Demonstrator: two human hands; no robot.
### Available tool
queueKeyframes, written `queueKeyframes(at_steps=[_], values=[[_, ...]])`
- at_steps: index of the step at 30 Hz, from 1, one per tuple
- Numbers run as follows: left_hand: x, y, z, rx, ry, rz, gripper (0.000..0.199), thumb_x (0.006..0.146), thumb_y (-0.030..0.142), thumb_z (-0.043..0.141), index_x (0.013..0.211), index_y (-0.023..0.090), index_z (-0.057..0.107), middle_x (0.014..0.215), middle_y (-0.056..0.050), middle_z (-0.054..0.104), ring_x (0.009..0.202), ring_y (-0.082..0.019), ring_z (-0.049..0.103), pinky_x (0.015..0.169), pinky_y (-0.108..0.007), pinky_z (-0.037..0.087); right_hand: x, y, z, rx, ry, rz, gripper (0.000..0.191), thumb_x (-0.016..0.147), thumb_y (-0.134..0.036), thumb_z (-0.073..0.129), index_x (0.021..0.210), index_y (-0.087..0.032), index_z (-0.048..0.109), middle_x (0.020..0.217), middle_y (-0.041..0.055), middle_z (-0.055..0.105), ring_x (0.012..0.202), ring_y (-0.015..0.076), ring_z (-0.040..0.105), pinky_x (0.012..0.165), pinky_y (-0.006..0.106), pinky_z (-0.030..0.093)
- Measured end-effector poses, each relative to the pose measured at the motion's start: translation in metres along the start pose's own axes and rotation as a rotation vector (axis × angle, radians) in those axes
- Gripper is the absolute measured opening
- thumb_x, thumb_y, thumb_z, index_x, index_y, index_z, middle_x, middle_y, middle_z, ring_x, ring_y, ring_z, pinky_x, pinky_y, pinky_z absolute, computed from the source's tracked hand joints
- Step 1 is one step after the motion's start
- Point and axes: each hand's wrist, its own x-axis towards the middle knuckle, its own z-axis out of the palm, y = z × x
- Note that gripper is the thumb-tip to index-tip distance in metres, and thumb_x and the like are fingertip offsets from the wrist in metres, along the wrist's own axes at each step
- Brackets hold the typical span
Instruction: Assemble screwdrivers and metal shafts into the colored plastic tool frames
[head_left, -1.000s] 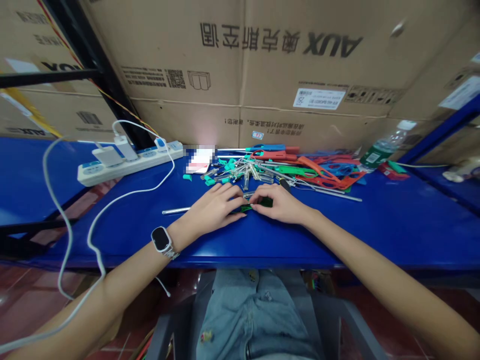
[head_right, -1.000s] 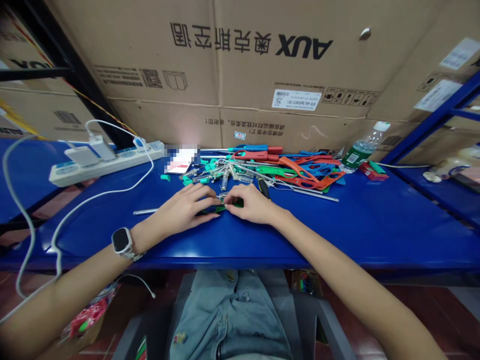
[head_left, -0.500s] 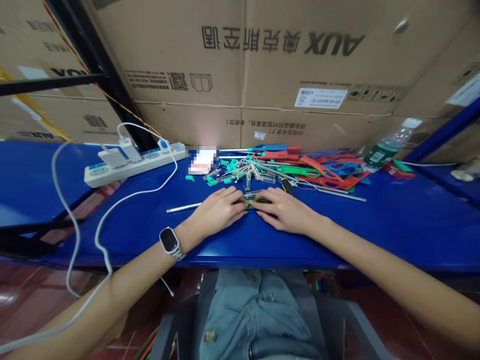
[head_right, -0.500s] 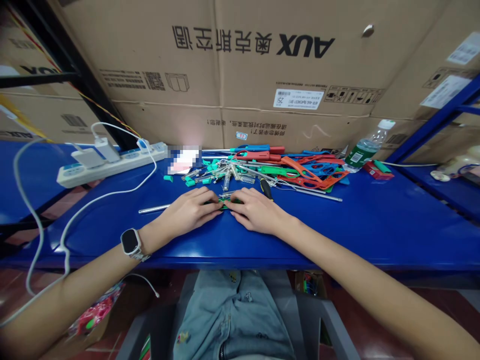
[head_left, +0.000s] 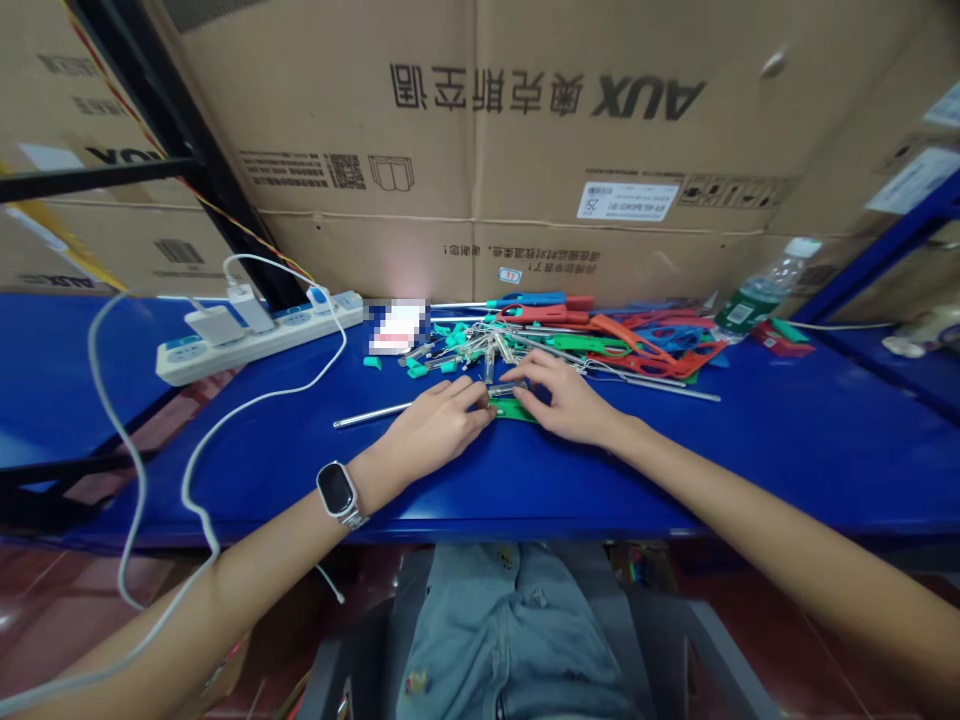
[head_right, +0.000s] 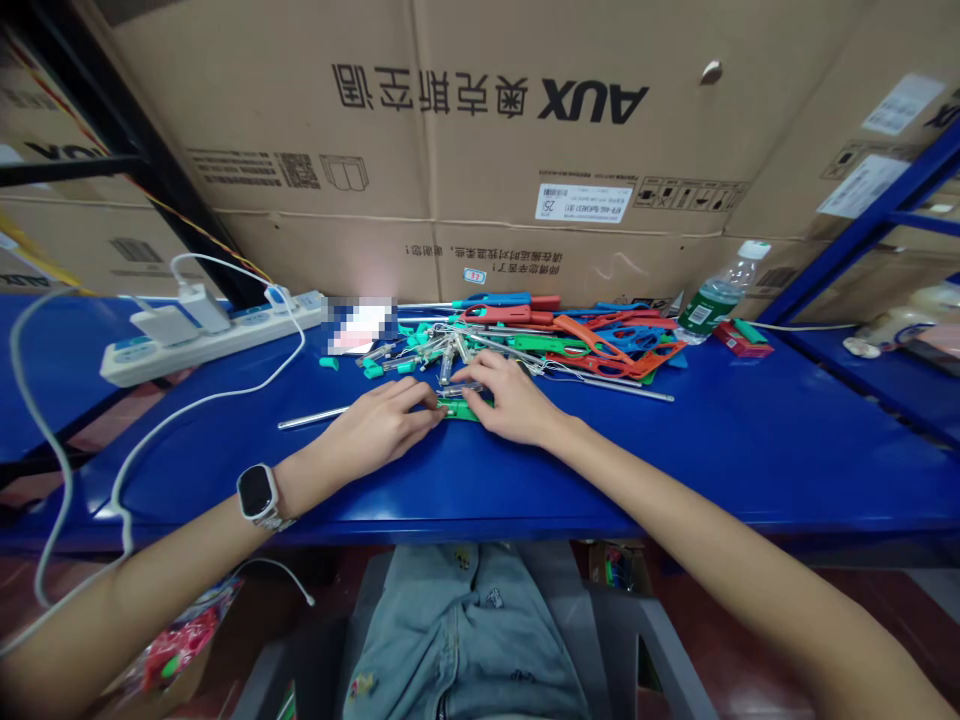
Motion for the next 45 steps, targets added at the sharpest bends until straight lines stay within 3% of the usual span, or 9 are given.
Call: queueKeyframes(at_steps=[2, 4, 7, 11, 18, 23, 27, 39, 45], values=[[0.001, -0.001, 0.001, 0.002, 0.004, -0.004, 0.035, 0.11, 0.024, 0.044, 0.101, 0.014, 0.076, 0.103, -0.009, 0.068, 0.09, -0.021, 0.061, 0.077, -0.034, 0.05, 0.014, 0.002, -0.005, -0.15, -0.061, 0.028, 0.026, 0.095, -0.022, 0.061, 0.119, -0.018, 0.072, 0.12, 0.0139, 0.068, 0.114, 0.0294, 0.062, 0.099, 0.049, 0.047], [0.002, -0.001, 0.002, -0.003, 0.013, -0.007, 0.033, 0.11, 0.023, 0.045, 0.103, 0.015, 0.076, 0.102, -0.009, 0.068, 0.089, -0.021, 0.06, 0.076, -0.034, 0.05, 0.029, 0.003, -0.01, -0.238, -0.224, 0.052, 0.029, 0.091, -0.02, 0.065, 0.119, -0.019, 0.072, 0.12, 0.0133, 0.071, 0.117, 0.0325, 0.062, 0.096, 0.048, 0.045], [0.0, -0.001, 0.004, 0.003, 0.019, -0.016, 0.029, 0.109, 0.021, 0.048, 0.108, 0.015, 0.076, 0.101, -0.008, 0.068, 0.088, -0.021, 0.059, 0.075, -0.034, 0.05, 0.047, 0.001, -0.016, -0.28, -0.392, 0.012, 0.024, 0.086, -0.015, 0.065, 0.107, -0.019, 0.075, 0.113, 0.0103, 0.076, 0.102, 0.0271, 0.066, 0.085, 0.038, 0.045], [-0.001, 0.001, 0.004, 0.011, 0.015, -0.016, 0.028, 0.108, 0.021, 0.049, 0.108, 0.015, 0.076, 0.1, -0.008, 0.067, 0.088, -0.021, 0.059, 0.073, -0.034, 0.049, 0.056, -0.003, -0.021, -0.347, -0.46, -0.011, 0.023, 0.078, -0.013, 0.066, 0.1, -0.019, 0.074, 0.097, 0.0077, 0.077, 0.081, 0.0213, 0.065, 0.07, 0.032, 0.039], [-0.001, 0.002, 0.004, 0.003, 0.019, -0.028, 0.032, 0.109, 0.02, 0.045, 0.108, 0.014, 0.076, 0.099, -0.009, 0.066, 0.086, -0.022, 0.059, 0.072, -0.035, 0.05, 0.031, -0.011, -0.022, -0.127, -0.331, 0.109, 0.03, 0.094, -0.017, 0.056, 0.118, -0.018, 0.073, 0.083, 0.004, 0.075, 0.068, 0.0174, 0.062, 0.07, 0.031, 0.043], [-0.002, 0.003, 0.006, -0.002, 0.066, -0.052, 0.032, 0.109, 0.022, 0.045, 0.112, 0.016, 0.077, 0.116, -0.014, 0.066, 0.1, -0.026, 0.062, 0.082, -0.04, 0.054, 0.004, -0.017, -0.012, -0.318, -0.258, -0.002, 0.028, 0.107, -0.033, 0.053, 0.116, -0.019, 0.075, 0.102, 0.0099, 0.072, 0.094, 0.0235, 0.063, 0.085, 0.038, 0.042], [-0.003, 0.001, 0.009, -0.047, 0.079, -0.059, 0.029, 0.107, 0.021, 0.05, 0.116, 0.018, 0.077, 0.136, -0.015, 0.064, 0.118, -0.03, 0.061, 0.092, -0.046, 0.054, -0.009, -0.014, -0.008, -0.435, -0.229, -0.02, 0.034, 0.109, -0.036, 0.049, 0.126, -0.019, 0.073, 0.103, 0.0114, 0.067, 0.099, 0.026, 0.059, 0.087, 0.041, 0.041], [-0.002, 0.001, 0.007, 0.007, 0.05, -0.014, 0.028, 0.107, 0.018, 0.05, 0.118, 0.015, 0.075, 0.131, -0.013, 0.069, 0.117, -0.028, 0.063, 0.09, -0.041, 0.052, -0.017, -0.009, -0.011, -0.416, -0.201, -0.002, 0.037, 0.108, -0.034, 0.047, 0.134, -0.023, 0.072, 0.103, 0.0123, 0.061, 0.098, 0.0265, 0.055, 0.087, 0.042, 0.045], [-0.002, 0.0, 0.007, -0.017, 0.038, -0.002, 0.028, 0.108, 0.018, 0.049, 0.119, 0.015, 0.074, 0.129, -0.011, 0.072, 0.117, -0.026, 0.064, 0.092, -0.04, 0.051, -0.017, -0.013, -0.006, -0.446, -0.172, -0.048, 0.04, 0.108, -0.029, 0.046, 0.143, -0.023, 0.065, 0.119, 0.015, 0.065, 0.109, 0.0286, 0.057, 0.091, 0.044, 0.043]])
